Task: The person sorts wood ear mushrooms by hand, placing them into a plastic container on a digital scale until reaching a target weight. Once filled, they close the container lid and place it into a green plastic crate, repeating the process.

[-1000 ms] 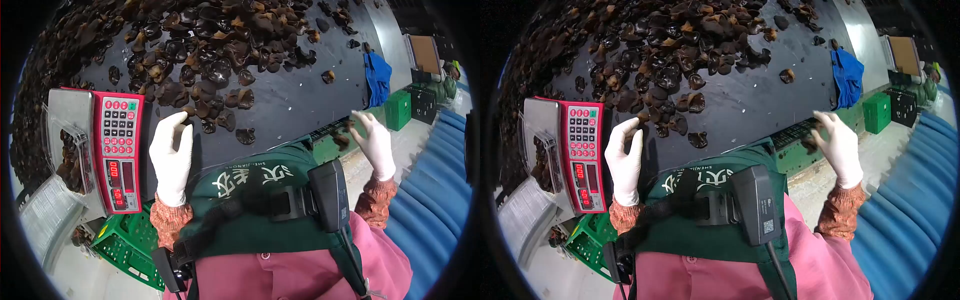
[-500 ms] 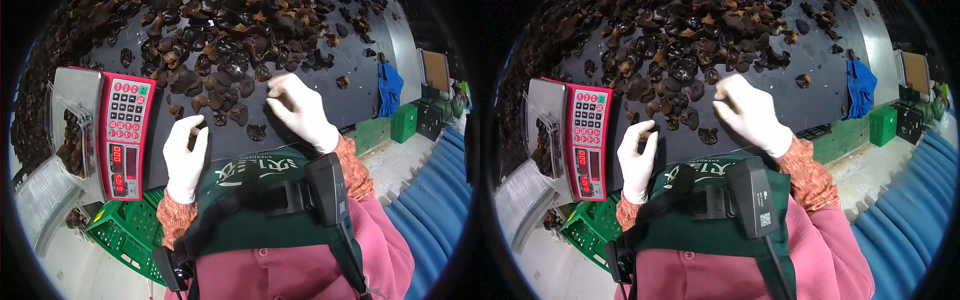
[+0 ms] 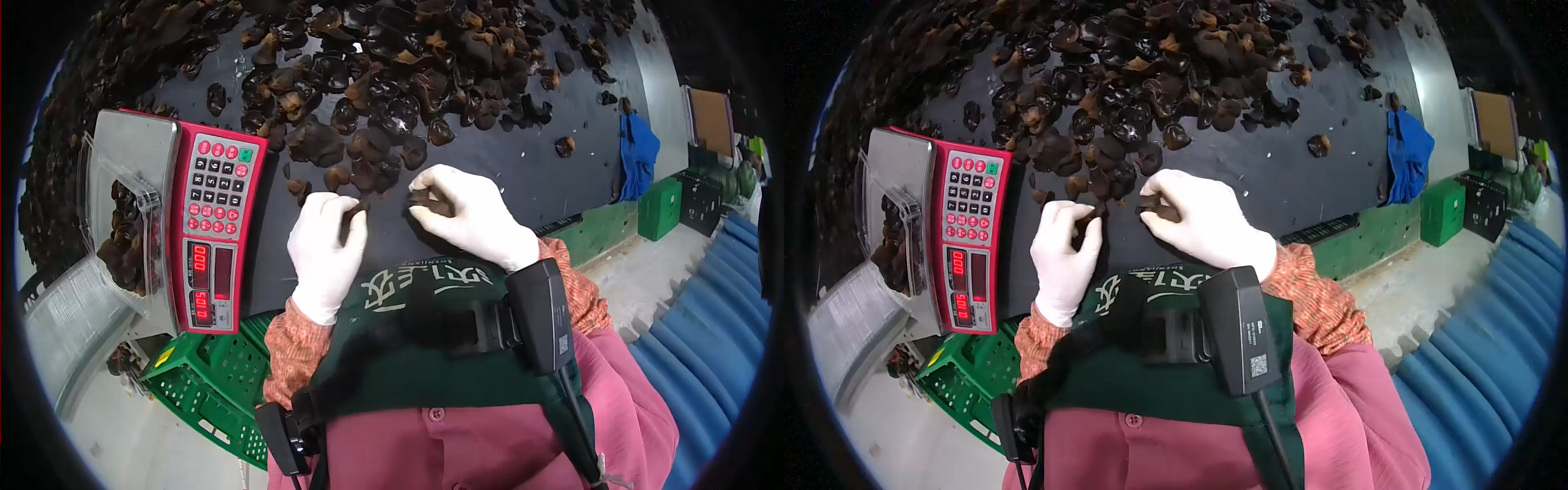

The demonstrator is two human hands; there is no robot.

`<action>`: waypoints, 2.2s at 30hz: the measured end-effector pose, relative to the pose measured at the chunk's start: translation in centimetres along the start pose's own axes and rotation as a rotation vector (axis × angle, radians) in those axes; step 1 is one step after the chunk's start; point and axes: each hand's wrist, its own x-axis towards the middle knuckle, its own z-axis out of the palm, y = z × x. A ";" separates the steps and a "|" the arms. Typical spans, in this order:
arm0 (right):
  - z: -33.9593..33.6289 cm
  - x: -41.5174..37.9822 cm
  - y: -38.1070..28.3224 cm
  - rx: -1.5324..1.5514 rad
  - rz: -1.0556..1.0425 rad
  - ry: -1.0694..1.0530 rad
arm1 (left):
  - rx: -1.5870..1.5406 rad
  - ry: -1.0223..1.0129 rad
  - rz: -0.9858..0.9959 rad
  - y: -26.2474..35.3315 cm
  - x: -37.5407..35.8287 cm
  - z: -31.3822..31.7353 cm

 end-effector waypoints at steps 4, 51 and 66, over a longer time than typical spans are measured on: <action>-0.6 0.5 0.3 0.454 0.151 0.019 | -0.440 -0.019 -0.400 0.8 0.3 -2.0; 0.3 -0.2 -2.4 -0.241 -0.446 0.250 | -1.761 -0.274 -0.874 -2.1 -2.1 -1.1; 3.7 6.8 -1.7 -0.280 -0.311 0.226 | -1.887 -0.225 -1.063 -1.5 -2.7 -1.3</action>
